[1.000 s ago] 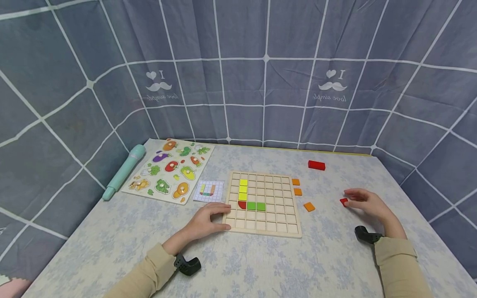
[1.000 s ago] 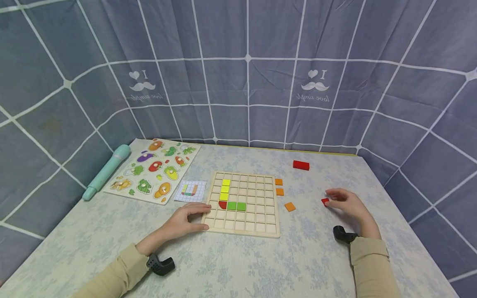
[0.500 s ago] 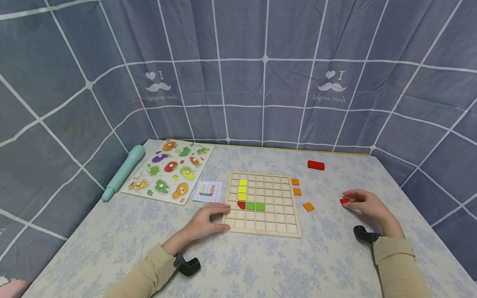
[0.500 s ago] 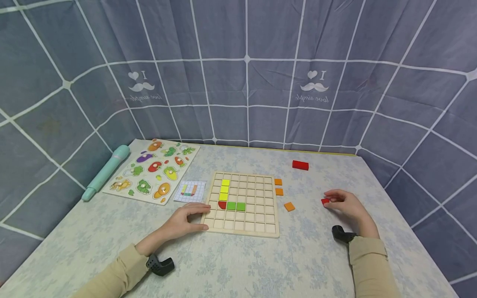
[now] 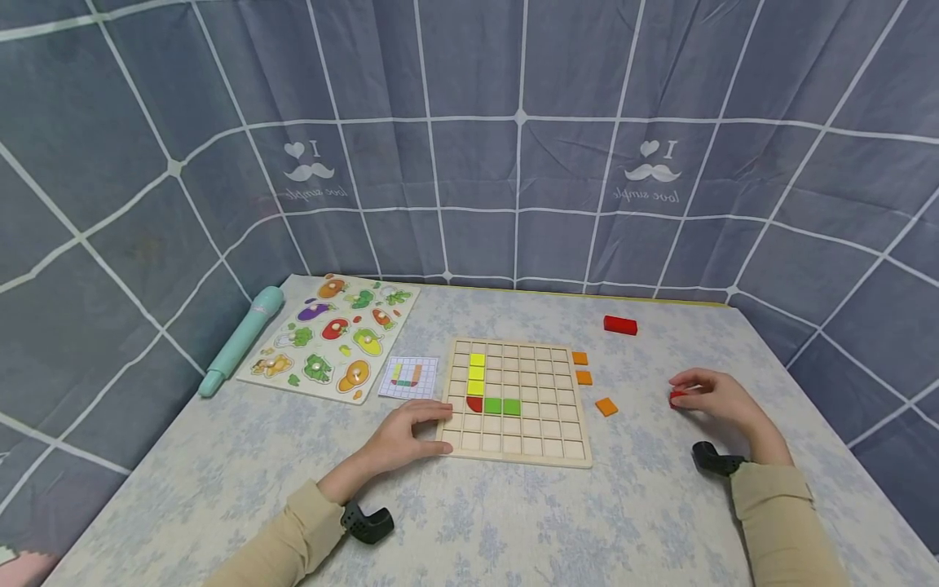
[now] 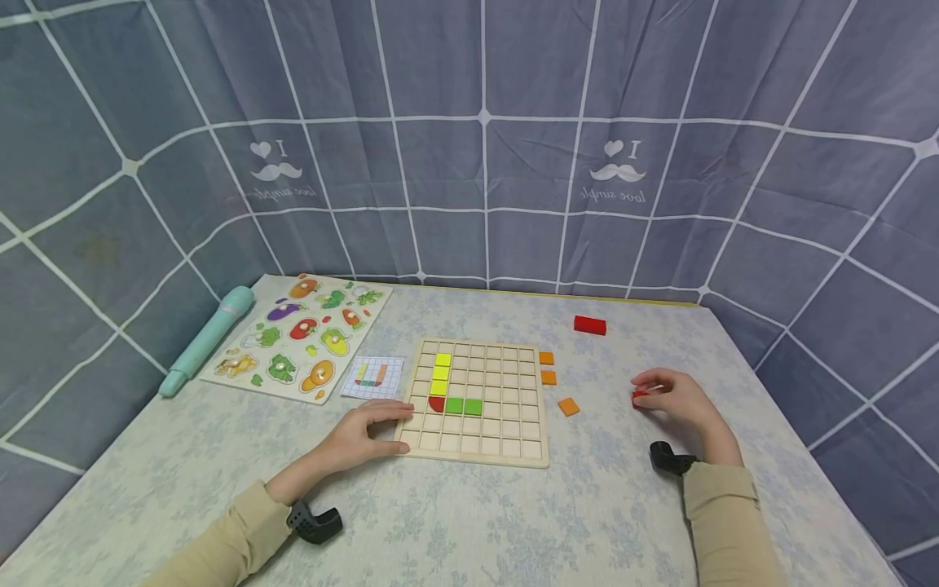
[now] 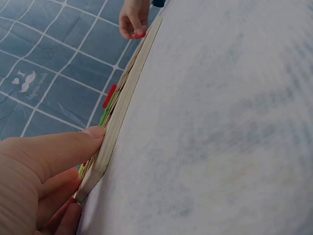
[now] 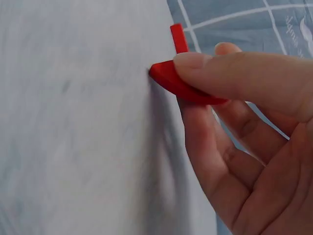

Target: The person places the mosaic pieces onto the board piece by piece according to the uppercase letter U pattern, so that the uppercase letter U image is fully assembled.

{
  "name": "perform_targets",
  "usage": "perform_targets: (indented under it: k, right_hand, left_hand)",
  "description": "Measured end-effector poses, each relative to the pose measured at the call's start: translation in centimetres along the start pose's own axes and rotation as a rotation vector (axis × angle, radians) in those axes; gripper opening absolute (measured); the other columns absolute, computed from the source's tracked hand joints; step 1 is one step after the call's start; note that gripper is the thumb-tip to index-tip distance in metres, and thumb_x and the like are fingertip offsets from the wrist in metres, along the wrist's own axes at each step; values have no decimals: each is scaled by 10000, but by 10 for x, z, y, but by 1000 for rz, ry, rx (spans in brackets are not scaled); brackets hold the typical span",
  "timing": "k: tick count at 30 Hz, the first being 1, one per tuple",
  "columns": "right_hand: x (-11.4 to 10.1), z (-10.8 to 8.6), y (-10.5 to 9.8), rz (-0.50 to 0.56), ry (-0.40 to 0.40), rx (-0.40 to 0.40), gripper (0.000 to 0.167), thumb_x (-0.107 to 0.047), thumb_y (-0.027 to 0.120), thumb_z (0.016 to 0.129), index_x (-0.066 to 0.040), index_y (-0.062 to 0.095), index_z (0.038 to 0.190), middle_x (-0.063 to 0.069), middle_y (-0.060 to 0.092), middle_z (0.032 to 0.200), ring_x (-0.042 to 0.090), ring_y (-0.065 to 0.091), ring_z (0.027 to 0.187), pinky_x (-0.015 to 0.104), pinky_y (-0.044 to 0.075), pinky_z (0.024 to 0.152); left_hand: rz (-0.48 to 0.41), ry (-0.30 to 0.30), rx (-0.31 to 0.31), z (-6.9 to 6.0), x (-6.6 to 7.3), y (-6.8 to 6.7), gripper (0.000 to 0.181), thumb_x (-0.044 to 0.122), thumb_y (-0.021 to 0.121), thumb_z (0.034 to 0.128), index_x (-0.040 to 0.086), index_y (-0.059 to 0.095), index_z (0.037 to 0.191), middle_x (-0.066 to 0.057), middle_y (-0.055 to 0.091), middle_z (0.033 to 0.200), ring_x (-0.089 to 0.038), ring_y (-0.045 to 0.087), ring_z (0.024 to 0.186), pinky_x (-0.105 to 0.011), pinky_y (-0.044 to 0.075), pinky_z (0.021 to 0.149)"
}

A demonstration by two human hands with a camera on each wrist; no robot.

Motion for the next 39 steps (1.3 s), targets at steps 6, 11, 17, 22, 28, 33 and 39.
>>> perform_targets:
  k: [6, 11, 17, 22, 28, 33, 39]
  right_hand:
    - [-22, 3, 2, 55, -46, -30, 445, -233, 699, 859, 59, 571, 1169, 164, 638, 1046, 173, 618, 880, 256, 527, 727]
    - [-47, 5, 10, 115, -97, -43, 432, -201, 712, 849, 68, 563, 1152, 151, 634, 1023, 150, 617, 862, 234, 536, 727]
    - [-78, 10, 27, 242, -141, -43, 387, -138, 723, 830, 82, 551, 1098, 139, 626, 991, 118, 626, 841, 225, 545, 743]
    - [-97, 17, 42, 318, -179, -75, 324, -97, 719, 827, 75, 559, 1050, 129, 630, 969, 136, 634, 841, 235, 550, 753]
    - [-116, 28, 63, 345, -214, -143, 281, -76, 725, 815, 60, 587, 1018, 147, 646, 956, 164, 635, 850, 266, 550, 753]
    - [-130, 35, 79, 318, -235, -202, 221, -88, 736, 806, 11, 627, 972, 105, 662, 923, 198, 619, 855, 291, 535, 743]
    - [-141, 42, 97, 299, -237, -278, 212, -84, 752, 793, 10, 647, 952, 108, 673, 914, 226, 632, 851, 335, 527, 779]
  left_hand:
    - [14, 2, 7, 0, 0, 1, 531, 310, 799, 744, 67, 651, 1193, -8, 599, 1251, -250, 475, 1218, -436, 374, 1028]
    - [9, 3, 3, 0, 0, 1, 528, 298, 802, 742, 60, 652, 1189, -15, 600, 1251, -256, 474, 1220, -441, 371, 1031]
    - [13, 5, 1, -1, -1, 1, 528, 293, 803, 741, 57, 652, 1189, -19, 599, 1251, -259, 474, 1220, -446, 364, 1036]
    - [11, 8, 3, 0, -1, 1, 531, 304, 801, 742, 59, 652, 1188, -18, 599, 1251, -262, 473, 1218, -452, 362, 1036]
    - [11, 3, 5, -1, -1, 1, 531, 305, 801, 742, 59, 652, 1189, -19, 599, 1252, -263, 470, 1223, -452, 359, 1038]
    - [13, 2, 6, -1, 0, 0, 526, 297, 800, 744, 57, 652, 1188, -18, 600, 1252, -264, 469, 1225, -453, 361, 1037]
    - [11, 1, 7, 0, 0, -1, 524, 294, 803, 741, 58, 655, 1184, -13, 602, 1249, -259, 469, 1224, -446, 361, 1038]
Point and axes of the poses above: each hand's wrist, its own z-axis towards the middle knuckle, its own y-axis out of the palm, x = y × z, the point moved 3 cm from there along z, towards the middle knuckle
